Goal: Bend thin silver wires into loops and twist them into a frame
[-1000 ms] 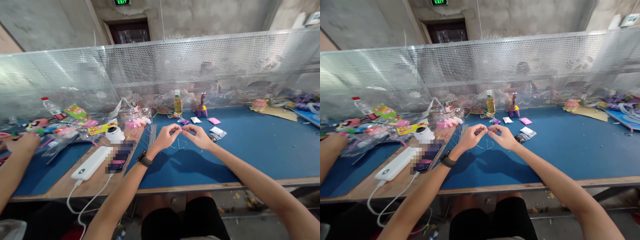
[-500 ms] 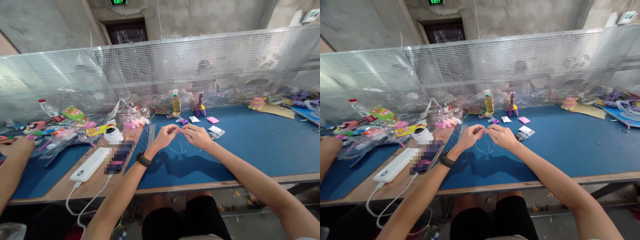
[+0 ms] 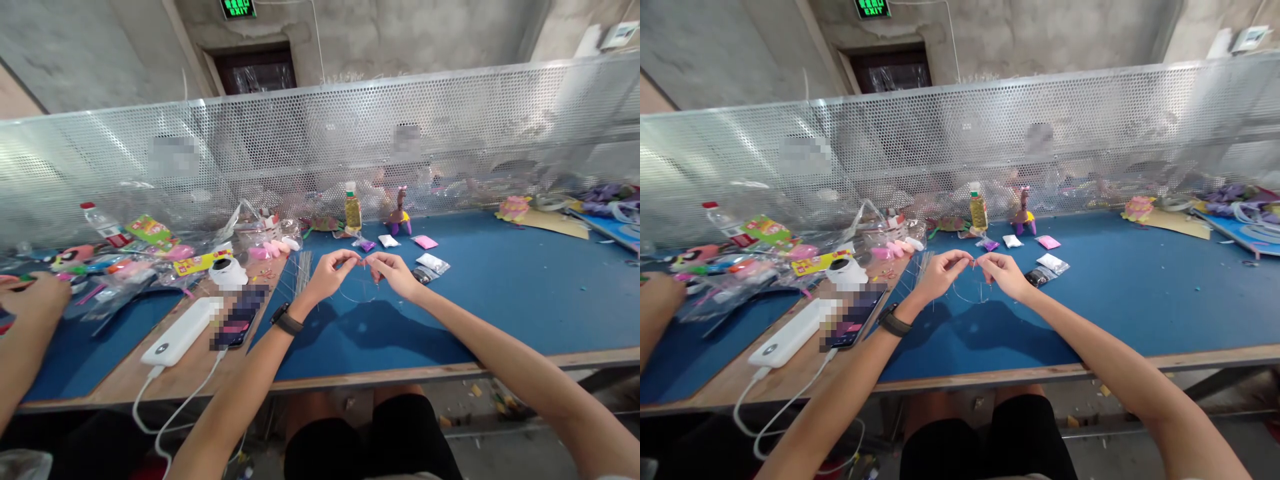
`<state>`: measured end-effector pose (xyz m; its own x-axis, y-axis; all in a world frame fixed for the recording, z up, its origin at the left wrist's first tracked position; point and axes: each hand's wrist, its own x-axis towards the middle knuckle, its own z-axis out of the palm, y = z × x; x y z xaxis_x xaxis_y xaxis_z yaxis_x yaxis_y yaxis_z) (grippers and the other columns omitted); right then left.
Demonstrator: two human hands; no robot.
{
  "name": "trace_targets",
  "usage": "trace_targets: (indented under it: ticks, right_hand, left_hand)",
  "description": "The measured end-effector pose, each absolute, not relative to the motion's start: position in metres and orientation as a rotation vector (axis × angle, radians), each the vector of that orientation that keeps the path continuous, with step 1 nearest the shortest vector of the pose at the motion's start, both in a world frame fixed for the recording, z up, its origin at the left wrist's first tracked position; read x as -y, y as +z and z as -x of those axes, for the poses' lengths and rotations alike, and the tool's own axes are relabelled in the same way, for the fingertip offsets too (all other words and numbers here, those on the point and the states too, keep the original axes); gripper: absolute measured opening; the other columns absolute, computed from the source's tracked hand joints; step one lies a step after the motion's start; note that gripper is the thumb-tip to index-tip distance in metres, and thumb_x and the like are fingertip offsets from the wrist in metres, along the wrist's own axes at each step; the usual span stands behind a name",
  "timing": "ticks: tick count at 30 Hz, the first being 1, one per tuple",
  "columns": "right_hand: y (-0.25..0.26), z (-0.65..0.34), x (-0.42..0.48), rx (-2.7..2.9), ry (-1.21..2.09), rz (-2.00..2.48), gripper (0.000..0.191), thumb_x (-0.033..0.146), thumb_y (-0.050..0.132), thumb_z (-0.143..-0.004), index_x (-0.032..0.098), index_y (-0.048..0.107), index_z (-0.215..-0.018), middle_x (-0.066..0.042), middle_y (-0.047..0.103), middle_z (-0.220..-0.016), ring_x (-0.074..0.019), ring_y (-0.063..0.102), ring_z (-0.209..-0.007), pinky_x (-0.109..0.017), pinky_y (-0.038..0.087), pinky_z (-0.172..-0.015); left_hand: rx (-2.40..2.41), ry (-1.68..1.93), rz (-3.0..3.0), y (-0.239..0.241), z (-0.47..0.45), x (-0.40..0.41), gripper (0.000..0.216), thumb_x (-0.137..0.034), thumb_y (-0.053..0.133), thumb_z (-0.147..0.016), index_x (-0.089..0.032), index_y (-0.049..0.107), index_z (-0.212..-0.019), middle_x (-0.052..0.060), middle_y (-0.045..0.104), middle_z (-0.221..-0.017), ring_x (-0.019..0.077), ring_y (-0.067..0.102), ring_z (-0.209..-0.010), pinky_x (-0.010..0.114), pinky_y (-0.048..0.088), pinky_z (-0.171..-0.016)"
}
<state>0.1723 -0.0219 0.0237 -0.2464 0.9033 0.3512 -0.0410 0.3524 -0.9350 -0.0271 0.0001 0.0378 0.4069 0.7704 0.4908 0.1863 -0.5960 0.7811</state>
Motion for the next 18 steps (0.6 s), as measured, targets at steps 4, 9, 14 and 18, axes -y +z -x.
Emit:
trace_targets:
  ticks: [4, 9, 14, 18]
  right_hand:
    - [0.0224, -0.1718, 0.0205, 1.538, 1.117, 0.848, 0.048, 0.066, 0.071, -0.081, 0.018, 0.068, -0.082, 0.005, 0.05, -0.054, -0.011, 0.046, -0.052, -0.025, 0.04, -0.051]
    - [0.0234, -0.1721, 0.0215, 1.56, 1.135, 0.862, 0.049, 0.067, 0.074, -0.078, 0.018, 0.069, -0.082, 0.004, 0.052, -0.057, -0.0113, 0.048, -0.054, -0.025, 0.041, -0.052]
    - [0.0239, -0.1731, 0.0237, 1.6, 1.075, 0.889, 0.044, 0.062, 0.073, -0.081, 0.019, 0.066, -0.083, 0.003, 0.055, -0.064, -0.0117, 0.051, -0.056, -0.025, 0.043, -0.053]
    - [0.024, -0.1754, 0.0265, 1.712, 0.896, 0.928, 0.036, 0.055, 0.068, -0.088, 0.019, 0.068, -0.089, 0.0, 0.064, -0.072, -0.0134, 0.057, -0.061, -0.026, 0.047, -0.058]
  left_hand:
    - [-0.806, 1.184, -2.039, 0.039, 0.0261, 0.0014, 0.029, -0.04, 0.064, -0.094, -0.013, 0.073, -0.093, 0.009, 0.076, -0.094, 0.0197, 0.068, -0.089, 0.03, 0.052, -0.084]
    - [-0.844, 1.193, -2.066, 0.0388, 0.0248, 0.0025, 0.031, -0.042, 0.064, -0.093, -0.013, 0.072, -0.088, 0.007, 0.074, -0.088, 0.0175, 0.064, -0.08, 0.028, 0.051, -0.076]
    - [-0.866, 1.211, -2.048, 0.0368, 0.0238, 0.0029, 0.031, -0.044, 0.064, -0.091, -0.014, 0.069, -0.088, 0.006, 0.072, -0.086, 0.0165, 0.062, -0.077, 0.027, 0.05, -0.073]
    - [-0.855, 1.203, -2.019, 0.0372, 0.0238, 0.004, 0.029, -0.043, 0.064, -0.091, -0.014, 0.066, -0.088, 0.005, 0.068, -0.082, 0.0142, 0.059, -0.071, 0.025, 0.048, -0.067]
